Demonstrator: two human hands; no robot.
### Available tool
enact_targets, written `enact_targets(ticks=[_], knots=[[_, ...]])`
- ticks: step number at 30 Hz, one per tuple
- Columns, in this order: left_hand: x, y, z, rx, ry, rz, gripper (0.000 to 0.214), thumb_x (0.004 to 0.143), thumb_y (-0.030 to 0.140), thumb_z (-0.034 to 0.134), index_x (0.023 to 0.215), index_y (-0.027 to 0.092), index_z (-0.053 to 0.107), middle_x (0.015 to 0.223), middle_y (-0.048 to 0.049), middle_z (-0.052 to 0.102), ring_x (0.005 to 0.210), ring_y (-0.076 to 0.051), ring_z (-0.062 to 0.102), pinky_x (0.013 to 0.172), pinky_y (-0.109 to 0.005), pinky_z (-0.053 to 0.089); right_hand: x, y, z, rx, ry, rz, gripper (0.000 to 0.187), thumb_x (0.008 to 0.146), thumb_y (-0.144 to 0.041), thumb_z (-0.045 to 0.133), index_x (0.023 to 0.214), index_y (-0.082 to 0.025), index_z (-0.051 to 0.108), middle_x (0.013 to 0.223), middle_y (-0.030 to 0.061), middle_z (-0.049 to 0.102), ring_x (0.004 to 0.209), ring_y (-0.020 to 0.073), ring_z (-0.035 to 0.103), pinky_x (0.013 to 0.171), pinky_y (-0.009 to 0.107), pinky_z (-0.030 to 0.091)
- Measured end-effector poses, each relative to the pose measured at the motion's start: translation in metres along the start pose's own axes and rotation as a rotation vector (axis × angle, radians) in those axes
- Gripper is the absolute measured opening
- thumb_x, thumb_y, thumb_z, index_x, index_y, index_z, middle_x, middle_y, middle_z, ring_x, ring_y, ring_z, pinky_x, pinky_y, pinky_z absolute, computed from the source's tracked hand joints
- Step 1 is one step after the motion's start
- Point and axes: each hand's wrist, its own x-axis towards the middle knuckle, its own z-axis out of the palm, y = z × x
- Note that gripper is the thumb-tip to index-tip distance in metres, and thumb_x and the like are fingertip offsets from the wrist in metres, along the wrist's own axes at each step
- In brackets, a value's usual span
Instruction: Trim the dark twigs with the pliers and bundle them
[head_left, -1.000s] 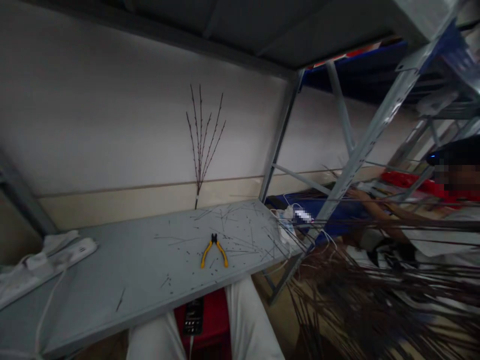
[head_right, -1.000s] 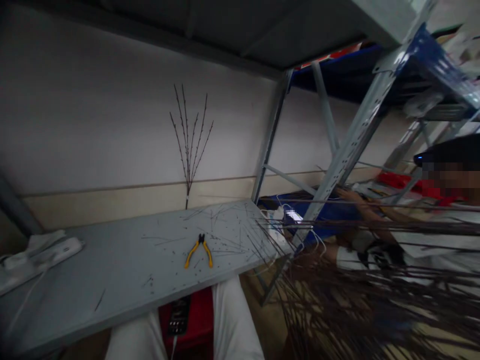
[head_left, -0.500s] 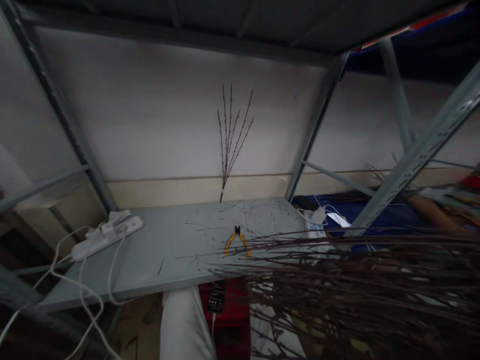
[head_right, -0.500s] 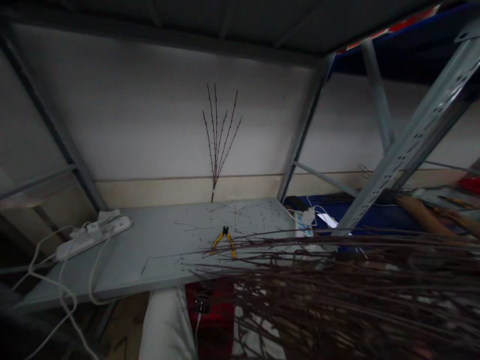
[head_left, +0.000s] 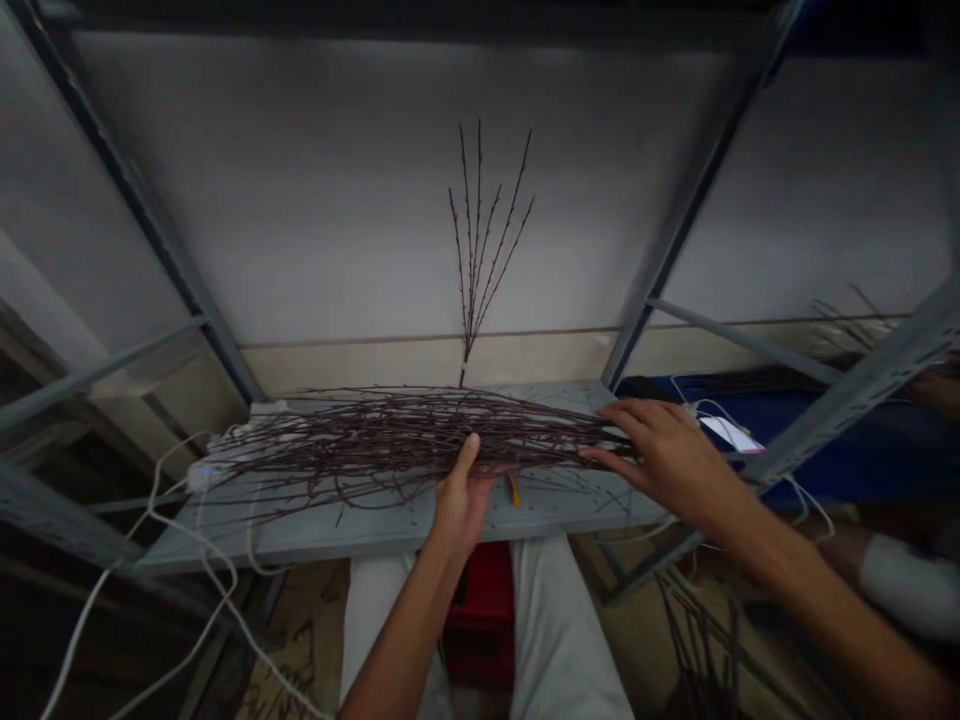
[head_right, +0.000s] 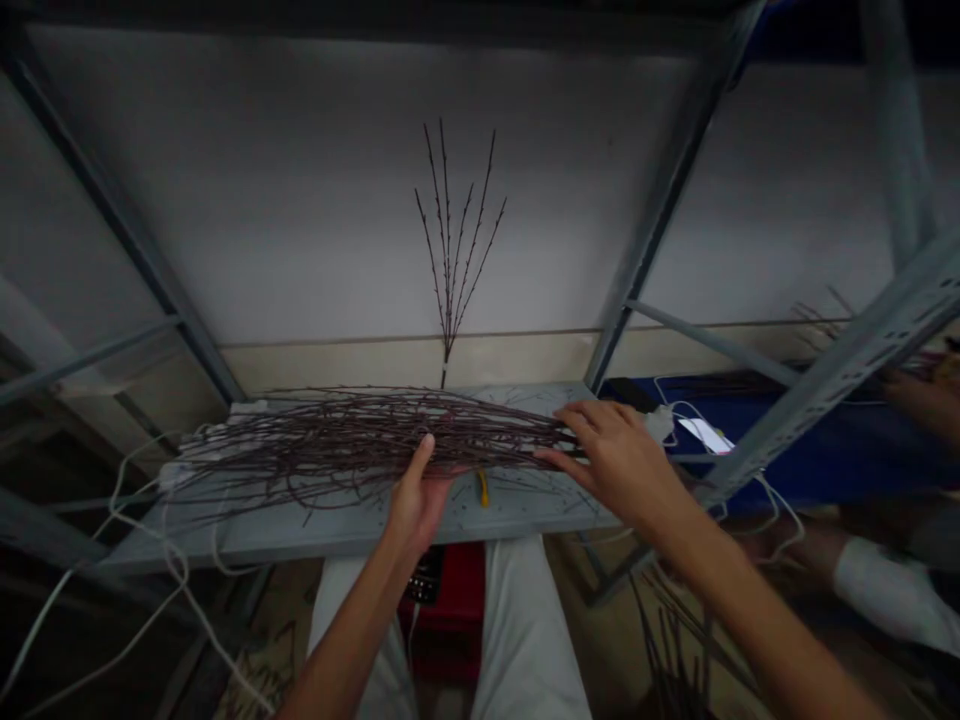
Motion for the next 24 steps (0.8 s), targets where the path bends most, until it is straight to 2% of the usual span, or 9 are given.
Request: enact_targets(ticks=[2,4,6,9,11,14,17,19,24], knots=[[0.022,0.002,-0.027,0.039,0.067,0.025,0.036,0.077,0.025,0.082,0.112,0.020,0.074,0.121,-0.0081,0.075,0.114,-0.030,0.068,0.092,-0.042,0.058,-0.011,-0.040,0.025,0.085,0.173,0.047,0.031,0.083,-0.033,0.077,0.110,-0.020,0.069,0.110,0.0146,0.071,0.104,0.0308,0.065,0.090,0.048,0.049],[0.039,0.000,-0.049,0.064,0.130,0.030,0.034,0.076,0.023,0.083,0.109,0.018,0.075,0.118,-0.0084,0.076,0.110,-0.029,0.070,0.091,-0.040,0.059,-0.046,-0.094,0.056,0.383,0.310,0.011,0.024,0.083,-0.014,0.072,0.104,-0.023,0.066,0.087,0.0067,0.071,0.086,0.0239,0.067,0.081,0.040,0.054],[0.051,-0.004,-0.065,0.087,0.181,0.025,0.034,0.076,0.023,0.083,0.108,0.016,0.075,0.118,-0.0090,0.076,0.108,-0.028,0.071,0.091,-0.040,0.059,-0.096,-0.148,0.091,0.620,0.046,0.029,0.020,0.089,-0.012,0.061,0.102,-0.026,0.067,0.081,0.0038,0.073,0.078,0.0212,0.069,0.082,0.039,0.056],[0.063,-0.010,-0.080,0.107,0.228,0.012,0.038,0.077,0.025,0.083,0.114,0.019,0.072,0.125,-0.0088,0.073,0.113,-0.028,0.069,0.093,-0.039,0.059,-0.162,-0.197,0.146,0.720,-0.646,0.148,0.024,0.095,-0.023,0.052,0.110,-0.029,0.069,0.121,0.0057,0.073,0.093,0.0224,0.073,0.080,0.033,0.059],[0.067,-0.012,-0.086,0.115,0.252,-0.003,0.041,0.078,0.027,0.083,0.117,0.021,0.071,0.130,-0.0087,0.071,0.118,-0.029,0.067,0.094,-0.039,0.058,-0.188,-0.202,0.181,0.685,-0.867,0.247,0.032,0.094,-0.019,0.046,0.112,-0.026,0.071,0.152,0.0056,0.051,0.096,0.0249,0.074,0.087,0.038,0.059],[0.070,-0.017,-0.094,0.128,0.291,-0.052,0.042,0.077,0.031,0.084,0.116,0.019,0.070,0.128,-0.0107,0.071,0.118,-0.030,0.066,0.093,-0.040,0.058,-0.200,-0.186,0.223,0.678,-1.007,0.265,0.040,0.083,-0.014,0.053,0.115,-0.027,0.073,0.159,0.0027,0.041,0.098,0.0277,0.074,0.095,0.040,0.055],[0.068,-0.022,-0.099,0.140,0.309,-0.102,0.041,0.078,0.034,0.083,0.114,0.019,0.070,0.125,-0.0116,0.072,0.116,-0.029,0.068,0.097,-0.041,0.057,-0.197,-0.170,0.249,0.683,-1.012,0.285,0.043,0.076,-0.013,0.058,0.112,-0.027,0.075,0.149,0.0031,0.055,0.104,0.0305,0.072,0.095,0.039,0.054],[0.065,-0.022,-0.101,0.148,0.289,-0.129,0.040,0.079,0.035,0.082,0.114,0.021,0.070,0.127,-0.0104,0.071,0.116,-0.027,0.068,0.101,-0.043,0.055,-0.196,-0.162,0.259,0.662,-0.984,0.347,0.040,0.081,-0.014,0.054,0.114,-0.024,0.074,0.137,0.0069,0.066,0.111,0.0317,0.069,0.099,0.040,0.052],[0.051,-0.009,-0.103,0.222,0.218,-0.237,0.037,0.080,0.038,0.081,0.104,0.011,0.072,0.116,-0.0192,0.074,0.106,-0.034,0.072,0.102,-0.055,0.051,-0.201,-0.148,0.261,0.587,-0.878,0.580,0.045,0.093,-0.019,0.036,0.125,-0.009,0.067,0.127,0.0231,0.068,0.122,0.0371,0.062,0.108,0.051,0.042]])
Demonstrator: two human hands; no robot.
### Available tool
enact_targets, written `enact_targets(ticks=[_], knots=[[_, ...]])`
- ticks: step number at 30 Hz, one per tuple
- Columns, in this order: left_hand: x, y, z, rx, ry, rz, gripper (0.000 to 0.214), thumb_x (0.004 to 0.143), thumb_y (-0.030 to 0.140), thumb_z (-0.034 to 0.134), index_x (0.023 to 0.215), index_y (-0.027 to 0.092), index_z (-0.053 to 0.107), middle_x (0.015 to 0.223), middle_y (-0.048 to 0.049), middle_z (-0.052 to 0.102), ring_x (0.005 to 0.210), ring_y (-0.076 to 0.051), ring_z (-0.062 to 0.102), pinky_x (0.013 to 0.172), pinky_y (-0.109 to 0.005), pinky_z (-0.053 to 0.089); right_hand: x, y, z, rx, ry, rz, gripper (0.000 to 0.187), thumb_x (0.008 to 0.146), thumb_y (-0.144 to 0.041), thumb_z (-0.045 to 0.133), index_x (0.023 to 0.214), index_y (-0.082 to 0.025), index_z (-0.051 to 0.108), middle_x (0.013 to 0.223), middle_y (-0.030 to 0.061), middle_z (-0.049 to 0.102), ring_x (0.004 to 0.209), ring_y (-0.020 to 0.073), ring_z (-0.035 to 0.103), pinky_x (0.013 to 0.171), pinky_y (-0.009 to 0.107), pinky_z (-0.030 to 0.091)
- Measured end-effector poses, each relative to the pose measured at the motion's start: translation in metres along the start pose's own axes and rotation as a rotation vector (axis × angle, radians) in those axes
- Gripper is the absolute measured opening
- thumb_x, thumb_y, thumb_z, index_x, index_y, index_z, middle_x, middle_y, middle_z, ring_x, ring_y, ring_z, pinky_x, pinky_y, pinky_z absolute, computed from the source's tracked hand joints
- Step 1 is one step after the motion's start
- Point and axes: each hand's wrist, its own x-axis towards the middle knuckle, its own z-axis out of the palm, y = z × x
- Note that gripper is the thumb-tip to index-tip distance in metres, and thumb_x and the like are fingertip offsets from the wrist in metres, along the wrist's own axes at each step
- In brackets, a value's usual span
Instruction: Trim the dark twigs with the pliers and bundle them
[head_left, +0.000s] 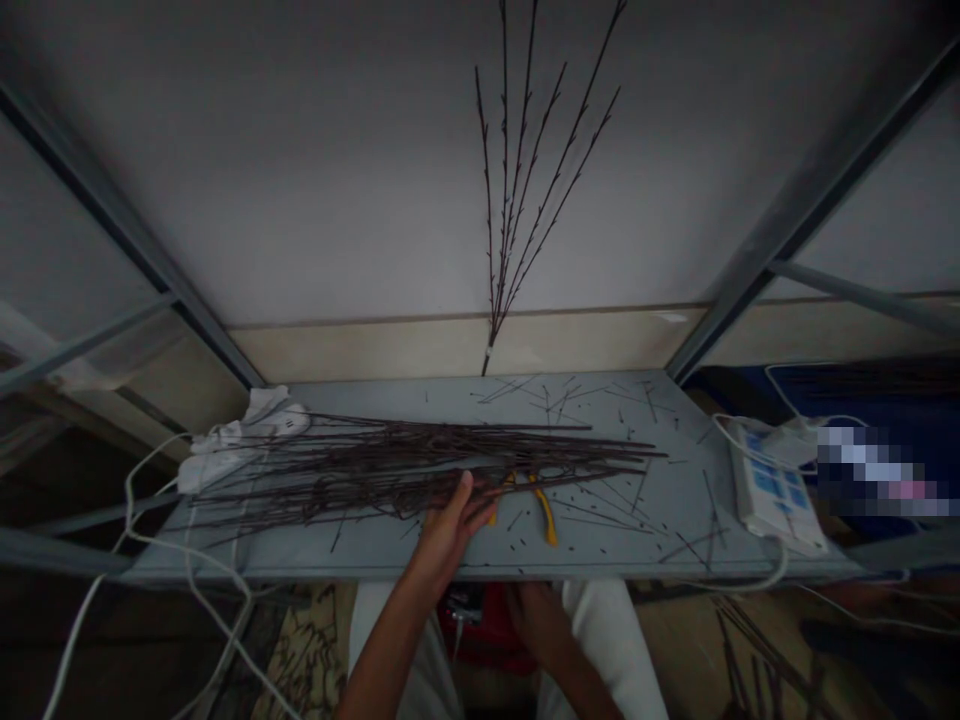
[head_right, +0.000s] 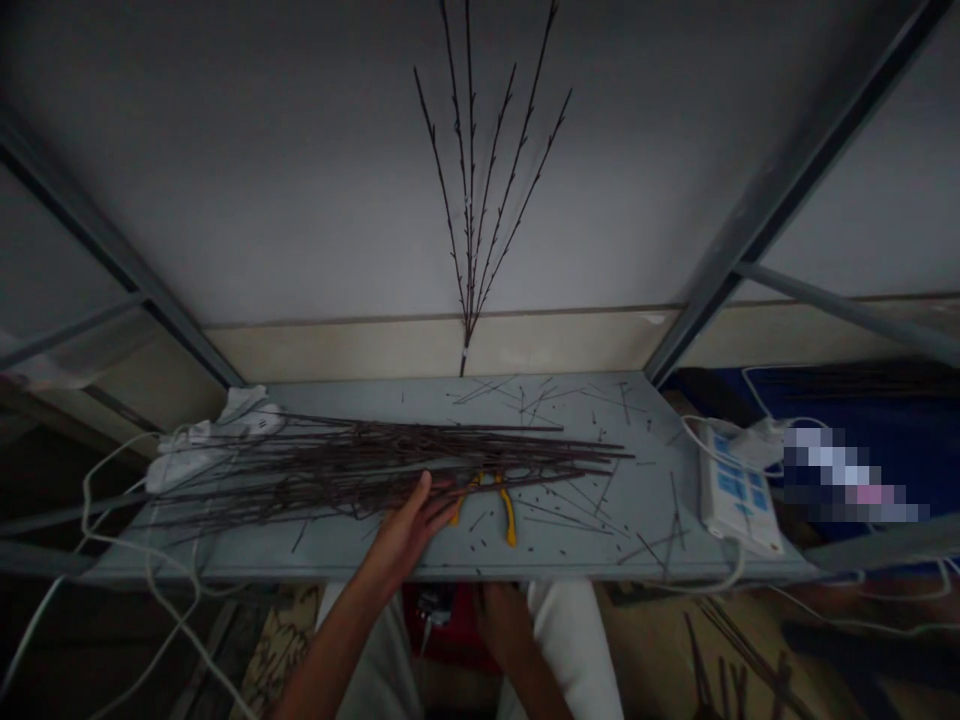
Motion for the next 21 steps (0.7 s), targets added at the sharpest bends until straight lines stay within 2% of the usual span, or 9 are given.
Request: enact_targets(ticks=[2,5,10,13,15,17,19,21], knots=[[-0.007,0.008,-0.003,0.084,-0.041,-0.047,0.042,0.082,0.042,0.079,0.103,0.006,0.073,0.112,-0.0248,0.074,0.104,-0.037,0.072,0.101,-0.057,0.051,-0.008,0.001,-0.004,0.058,0.025,0.021,0.044,0.094,-0.025,0.038,0.120,-0.010,0.069,0.123,0.0228,0.070,0.119,0.0369,0.064,0.104,0.050,0.046],[-0.017,0.017,-0.008,0.212,-0.063,-0.102,0.045,0.084,0.047,0.075,0.101,0.005,0.074,0.113,-0.0272,0.074,0.106,-0.038,0.071,0.099,-0.054,0.051,-0.024,-0.002,-0.011,0.172,0.042,0.002,0.036,0.095,-0.034,0.042,0.108,-0.020,0.073,0.115,0.0141,0.074,0.111,0.0304,0.068,0.098,0.040,0.051],[-0.031,0.016,-0.019,0.196,0.012,-0.065,0.032,0.080,0.038,0.080,0.099,0.011,0.075,0.109,-0.0194,0.078,0.106,-0.036,0.072,0.099,-0.050,0.051,-0.048,-0.013,-0.033,0.374,0.075,0.015,0.040,0.099,-0.049,0.039,0.085,-0.024,0.067,0.081,0.0054,0.075,0.075,0.0232,0.071,0.070,0.031,0.055],[-0.045,0.017,-0.023,0.220,-0.030,-0.069,0.035,0.082,0.034,0.078,0.110,0.013,0.074,0.102,-0.0154,0.079,0.102,-0.034,0.073,0.097,-0.050,0.052,-0.057,-0.024,-0.062,0.630,0.177,0.086,0.037,0.093,-0.057,0.052,0.081,-0.024,0.065,0.070,0.0027,0.071,0.062,0.0207,0.066,0.058,0.029,0.051],[-0.057,0.021,-0.021,0.229,-0.066,-0.066,0.043,0.081,0.033,0.078,0.120,0.016,0.071,0.100,-0.0130,0.080,0.100,-0.033,0.074,0.094,-0.050,0.054,-0.061,-0.036,-0.088,0.769,0.298,0.127,0.032,0.088,-0.055,0.063,0.083,-0.023,0.067,0.070,0.0024,0.070,0.064,0.0201,0.066,0.061,0.029,0.053],[-0.069,0.028,-0.015,0.240,-0.085,-0.072,0.051,0.078,0.032,0.081,0.126,0.018,0.069,0.099,-0.0116,0.079,0.097,-0.034,0.074,0.090,-0.049,0.056,-0.064,-0.049,-0.114,0.943,0.337,0.118,0.031,0.081,-0.052,0.073,0.089,-0.022,0.069,0.082,0.0060,0.074,0.064,0.0203,0.067,0.058,0.030,0.054],[-0.080,0.035,-0.008,0.274,-0.088,-0.085,0.057,0.076,0.032,0.082,0.129,0.020,0.068,0.102,-0.0116,0.079,0.095,-0.034,0.074,0.085,-0.047,0.057,-0.067,-0.061,-0.138,1.125,0.447,0.165,0.042,0.076,-0.048,0.079,0.108,-0.024,0.067,0.082,0.0058,0.075,0.061,0.0202,0.066,0.055,0.031,0.053],[-0.086,0.041,-0.003,0.320,-0.087,-0.095,0.059,0.076,0.033,0.082,0.132,0.020,0.067,0.107,-0.0122,0.078,0.097,-0.034,0.074,0.084,-0.045,0.056,-0.069,-0.070,-0.156,1.267,0.489,0.170,0.058,0.067,-0.042,0.088,0.118,-0.029,0.063,0.095,0.0063,0.077,0.062,0.0200,0.067,0.055,0.032,0.053]])
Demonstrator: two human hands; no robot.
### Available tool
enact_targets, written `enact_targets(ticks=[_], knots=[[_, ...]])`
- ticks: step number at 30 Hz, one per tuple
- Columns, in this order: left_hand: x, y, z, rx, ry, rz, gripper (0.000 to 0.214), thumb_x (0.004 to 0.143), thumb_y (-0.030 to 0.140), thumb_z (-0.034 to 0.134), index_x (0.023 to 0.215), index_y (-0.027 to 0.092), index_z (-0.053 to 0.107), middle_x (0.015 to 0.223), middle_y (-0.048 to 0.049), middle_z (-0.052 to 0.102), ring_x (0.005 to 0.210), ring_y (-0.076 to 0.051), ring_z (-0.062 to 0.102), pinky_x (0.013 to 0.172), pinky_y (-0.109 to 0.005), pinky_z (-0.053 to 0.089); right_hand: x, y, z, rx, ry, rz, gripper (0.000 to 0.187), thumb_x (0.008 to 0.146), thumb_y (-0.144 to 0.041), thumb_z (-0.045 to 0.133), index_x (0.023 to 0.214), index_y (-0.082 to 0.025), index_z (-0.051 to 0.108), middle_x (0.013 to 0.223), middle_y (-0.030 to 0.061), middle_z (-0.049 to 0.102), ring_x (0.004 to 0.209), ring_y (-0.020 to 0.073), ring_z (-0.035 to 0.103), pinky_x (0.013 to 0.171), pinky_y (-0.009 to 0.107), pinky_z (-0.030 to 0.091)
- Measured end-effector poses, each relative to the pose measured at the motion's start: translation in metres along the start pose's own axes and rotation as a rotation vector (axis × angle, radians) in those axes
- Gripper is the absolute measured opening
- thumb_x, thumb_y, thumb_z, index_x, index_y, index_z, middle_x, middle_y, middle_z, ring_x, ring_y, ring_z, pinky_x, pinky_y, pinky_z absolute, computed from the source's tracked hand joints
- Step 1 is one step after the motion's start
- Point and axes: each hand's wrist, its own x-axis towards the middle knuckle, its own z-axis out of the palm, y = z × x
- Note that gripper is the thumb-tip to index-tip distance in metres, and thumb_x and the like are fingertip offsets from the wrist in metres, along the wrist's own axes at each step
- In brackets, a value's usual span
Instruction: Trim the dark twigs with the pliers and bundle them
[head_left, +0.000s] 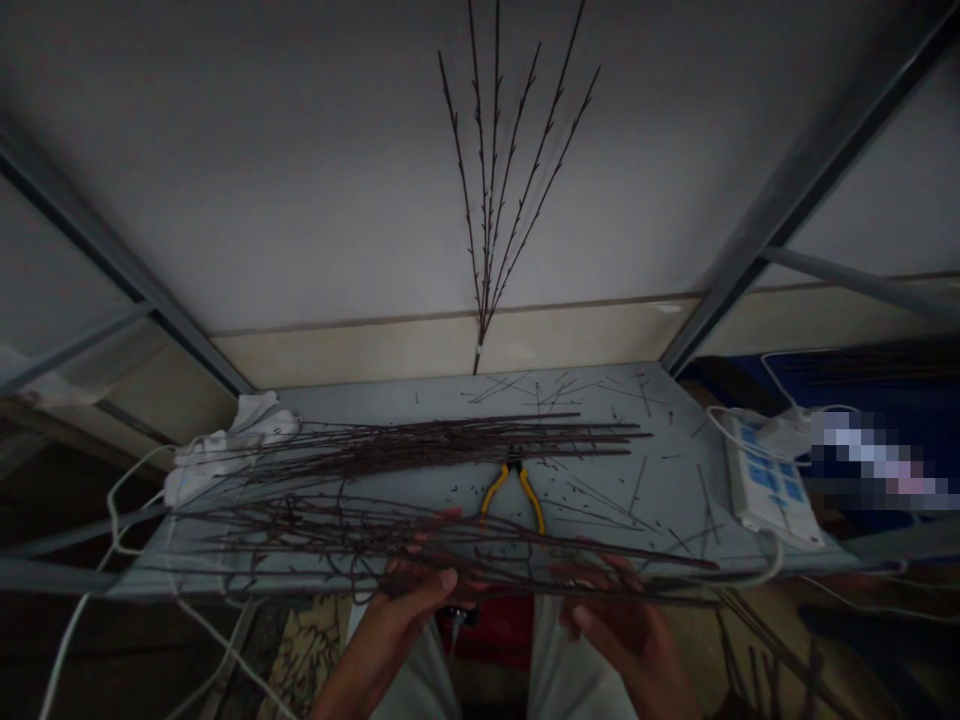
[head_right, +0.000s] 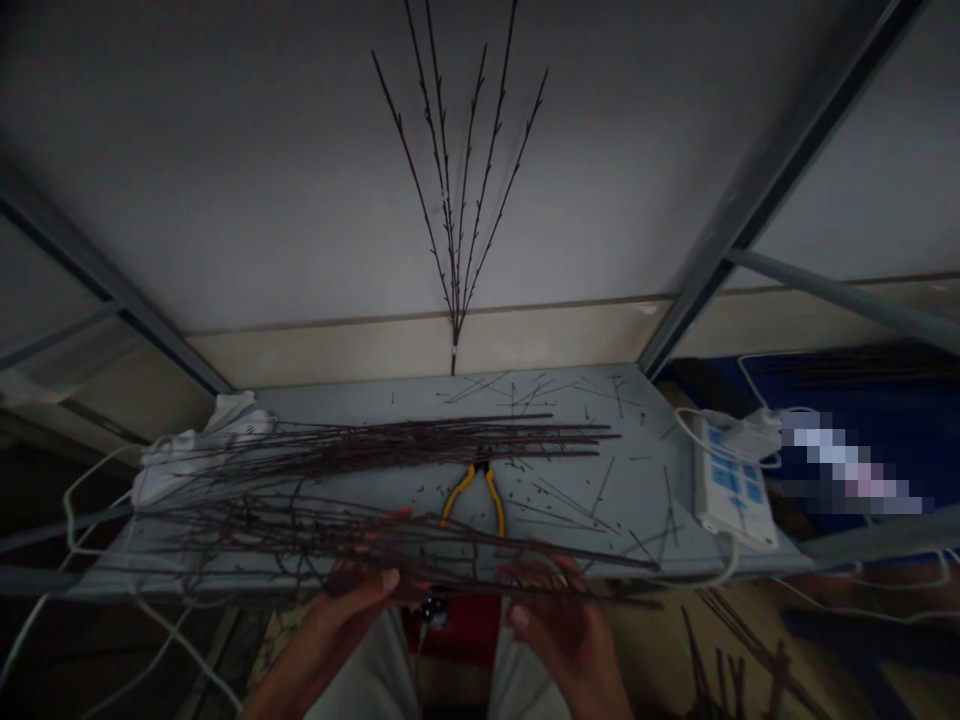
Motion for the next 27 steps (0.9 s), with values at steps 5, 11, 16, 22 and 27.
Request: enact_targets(ticks=[5,11,16,22,27], knots=[[-0.004,0.010,0.002,0.075,-0.018,0.042,0.069,0.075,0.030,0.082,0.140,0.022,0.060,0.108,-0.0100,0.078,0.101,-0.033,0.072,0.099,-0.049,0.050,0.008,-0.025,-0.002,0.227,-0.138,0.038,0.058,0.065,-0.049,0.087,0.116,-0.032,0.067,0.104,0.0095,0.076,0.065,0.0233,0.066,0.053,0.036,0.050],[-0.009,0.024,0.002,0.140,-0.115,0.060,0.066,0.077,0.045,0.080,0.136,0.020,0.063,0.098,-0.0148,0.079,0.090,-0.037,0.073,0.081,-0.052,0.055,0.022,-0.019,-0.003,0.329,0.005,0.094,0.020,0.073,-0.037,0.085,0.088,-0.027,0.075,0.093,0.0038,0.075,0.090,0.0261,0.071,0.053,0.028,0.051],[-0.006,0.020,-0.014,-0.025,-0.362,0.133,0.076,0.054,0.065,0.087,0.114,0.021,0.074,0.118,-0.0208,0.072,0.116,-0.045,0.060,0.091,-0.057,0.049,0.019,-0.013,-0.009,0.367,0.089,0.106,0.023,0.071,-0.035,0.087,0.088,-0.026,0.077,0.089,0.0025,0.077,0.090,0.0234,0.073,0.058,0.026,0.055],[0.005,-0.024,-0.053,-0.103,-0.309,0.057,0.074,0.061,0.067,0.082,0.126,0.035,0.068,0.125,-0.0129,0.070,0.131,-0.043,0.049,0.101,-0.060,0.041,0.010,-0.013,-0.019,0.393,0.143,0.148,0.030,0.066,-0.036,0.090,0.090,-0.023,0.078,0.081,0.0029,0.078,0.088,0.0219,0.073,0.061,0.025,0.057],[0.006,-0.080,-0.071,0.089,-0.536,-0.154,0.082,0.047,0.047,0.096,0.124,0.036,0.070,0.146,-0.0119,0.058,0.139,-0.044,0.042,0.105,-0.060,0.037,0.007,-0.013,-0.018,0.485,0.219,0.201,0.035,0.061,-0.031,0.093,0.091,-0.024,0.078,0.069,-0.0001,0.076,0.078,0.0190,0.073,0.057,0.023,0.054]])
